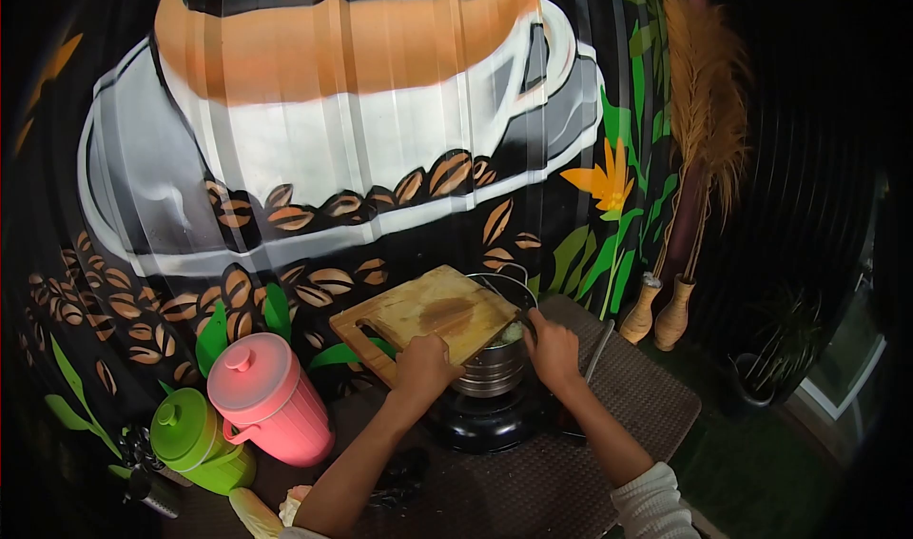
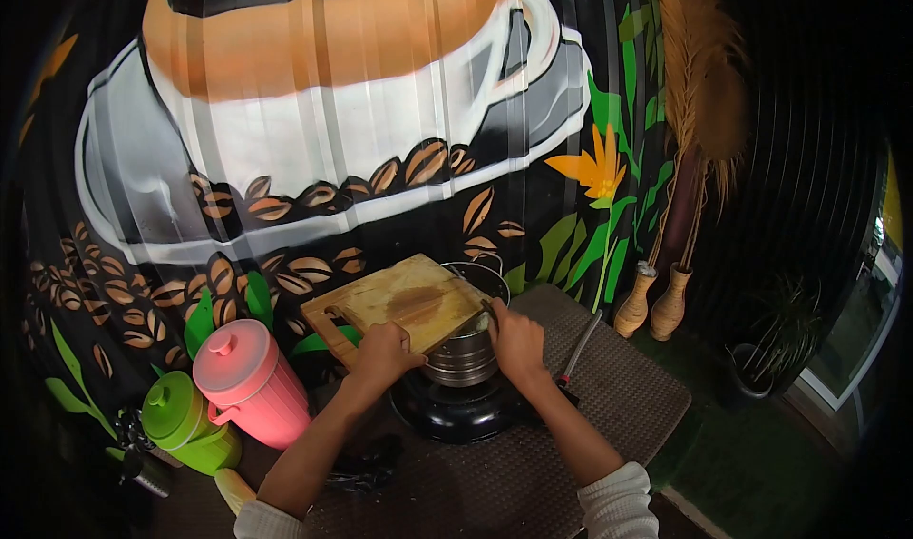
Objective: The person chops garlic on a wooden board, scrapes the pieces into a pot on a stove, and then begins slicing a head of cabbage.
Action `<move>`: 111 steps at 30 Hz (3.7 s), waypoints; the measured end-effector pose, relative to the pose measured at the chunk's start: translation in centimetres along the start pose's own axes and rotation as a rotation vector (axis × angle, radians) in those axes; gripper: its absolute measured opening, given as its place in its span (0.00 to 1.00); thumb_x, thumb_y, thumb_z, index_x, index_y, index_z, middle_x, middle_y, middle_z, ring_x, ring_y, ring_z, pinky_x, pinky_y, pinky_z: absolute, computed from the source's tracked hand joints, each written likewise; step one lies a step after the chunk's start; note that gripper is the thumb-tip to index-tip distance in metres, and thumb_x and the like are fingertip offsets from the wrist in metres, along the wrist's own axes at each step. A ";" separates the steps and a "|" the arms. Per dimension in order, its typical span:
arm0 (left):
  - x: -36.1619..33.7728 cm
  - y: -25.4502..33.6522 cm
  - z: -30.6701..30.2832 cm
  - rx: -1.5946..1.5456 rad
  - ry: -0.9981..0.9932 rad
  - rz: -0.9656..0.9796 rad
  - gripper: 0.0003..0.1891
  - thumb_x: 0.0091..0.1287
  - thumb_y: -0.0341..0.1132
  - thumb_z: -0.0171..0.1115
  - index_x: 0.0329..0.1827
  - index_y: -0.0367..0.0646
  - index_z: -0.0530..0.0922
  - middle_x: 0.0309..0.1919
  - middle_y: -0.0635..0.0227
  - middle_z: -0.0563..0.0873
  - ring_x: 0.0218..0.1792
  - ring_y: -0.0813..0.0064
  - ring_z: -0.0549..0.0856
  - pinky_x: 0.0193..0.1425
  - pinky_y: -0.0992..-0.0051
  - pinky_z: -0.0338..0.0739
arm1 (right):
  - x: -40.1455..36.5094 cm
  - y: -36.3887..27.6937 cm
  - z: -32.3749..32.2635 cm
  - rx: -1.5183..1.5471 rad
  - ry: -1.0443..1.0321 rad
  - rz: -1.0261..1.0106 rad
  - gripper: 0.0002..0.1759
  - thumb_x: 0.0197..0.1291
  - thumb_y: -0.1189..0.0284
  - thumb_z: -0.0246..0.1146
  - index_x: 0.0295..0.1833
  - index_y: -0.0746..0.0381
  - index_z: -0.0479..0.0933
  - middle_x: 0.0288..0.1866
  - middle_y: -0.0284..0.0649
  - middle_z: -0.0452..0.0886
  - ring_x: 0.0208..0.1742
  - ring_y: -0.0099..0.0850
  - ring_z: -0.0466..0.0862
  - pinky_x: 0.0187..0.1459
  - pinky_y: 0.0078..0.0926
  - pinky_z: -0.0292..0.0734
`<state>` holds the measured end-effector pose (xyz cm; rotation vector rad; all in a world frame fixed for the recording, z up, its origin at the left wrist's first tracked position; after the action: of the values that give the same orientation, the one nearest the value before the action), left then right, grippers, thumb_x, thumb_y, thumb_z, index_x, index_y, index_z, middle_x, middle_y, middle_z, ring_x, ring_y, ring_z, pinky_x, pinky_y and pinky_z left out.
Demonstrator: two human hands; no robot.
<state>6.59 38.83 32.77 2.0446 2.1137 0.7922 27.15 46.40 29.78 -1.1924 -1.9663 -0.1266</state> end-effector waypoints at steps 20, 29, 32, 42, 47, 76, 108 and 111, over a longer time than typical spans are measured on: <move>0.3 -0.8 0.8 -0.067 0.078 0.088 0.20 0.42 0.36 0.79 0.11 0.37 0.72 0.09 0.60 0.73 0.14 0.68 0.75 0.23 0.68 0.69 | 0.8 2.8 0.5 -0.257 -0.127 -0.023 0.11 0.60 0.73 0.57 0.47 0.64 0.69 0.25 0.52 0.81 0.29 0.49 0.85 0.34 0.45 0.81; 0.1 0.2 0.9 -0.026 0.046 0.078 0.17 0.45 0.38 0.76 0.16 0.36 0.76 0.16 0.54 0.79 0.22 0.59 0.81 0.31 0.64 0.76 | -1.3 -1.3 0.1 0.039 -0.374 -0.135 0.14 0.64 0.69 0.55 0.51 0.66 0.66 0.25 0.58 0.80 0.31 0.55 0.83 0.35 0.52 0.78; 0.0 0.3 1.1 0.009 0.028 0.067 0.15 0.46 0.39 0.75 0.19 0.36 0.80 0.20 0.51 0.83 0.27 0.55 0.85 0.35 0.62 0.80 | -0.3 1.3 1.9 -0.105 -0.336 0.004 0.15 0.66 0.68 0.54 0.53 0.65 0.65 0.26 0.58 0.80 0.31 0.55 0.83 0.34 0.51 0.78; -0.2 -0.1 1.4 0.082 0.139 0.194 0.20 0.47 0.42 0.76 0.16 0.34 0.76 0.18 0.51 0.79 0.27 0.55 0.81 0.35 0.60 0.76 | -1.5 -3.0 1.0 0.051 -0.362 -0.353 0.14 0.66 0.67 0.53 0.51 0.63 0.65 0.20 0.47 0.80 0.24 0.48 0.83 0.27 0.46 0.78; -1.2 0.8 1.1 0.266 0.235 0.227 0.20 0.50 0.46 0.73 0.20 0.35 0.80 0.25 0.54 0.82 0.35 0.56 0.81 0.39 0.60 0.77 | 0.5 0.8 2.2 -0.157 -0.241 -0.099 0.12 0.60 0.73 0.55 0.49 0.63 0.67 0.24 0.48 0.82 0.28 0.47 0.85 0.31 0.43 0.80; -10.6 -1.9 -3.8 0.425 0.261 0.485 0.15 0.52 0.25 0.59 0.44 0.46 0.72 0.39 0.64 0.75 0.49 0.59 0.76 0.46 0.64 0.78 | -6.4 2.8 -3.7 1.306 -0.164 0.602 0.16 0.72 0.60 0.50 0.43 0.64 0.66 0.30 0.42 0.77 0.21 0.30 0.80 0.20 0.26 0.76; -47.3 -21.4 7.1 -0.145 -0.273 0.561 0.16 0.56 0.34 0.68 0.45 0.45 0.74 0.41 0.65 0.72 0.47 0.59 0.70 0.51 0.61 0.69 | -50.0 -15.3 2.2 0.720 0.007 1.218 0.12 0.59 0.68 0.65 0.41 0.65 0.74 0.29 0.37 0.78 0.29 0.29 0.78 0.33 0.31 0.72; -47.3 -22.2 7.0 -0.269 -0.346 0.474 0.21 0.51 0.40 0.73 0.43 0.45 0.73 0.42 0.64 0.73 0.50 0.57 0.70 0.56 0.59 0.67 | -49.9 -16.6 3.3 0.366 -0.019 1.031 0.18 0.58 0.64 0.65 0.46 0.66 0.72 0.30 0.40 0.78 0.31 0.36 0.79 0.36 0.35 0.73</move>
<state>-6.02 -3.56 4.03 2.3454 1.2885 0.6598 23.33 4.05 -1.32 -1.7719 -1.1054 0.7343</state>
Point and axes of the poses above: each hand's wrist, its own x-axis towards the middle knuckle, its own z-axis out of the palm, y = z × x, the point moved 1 cm from there along x, towards the middle knuckle
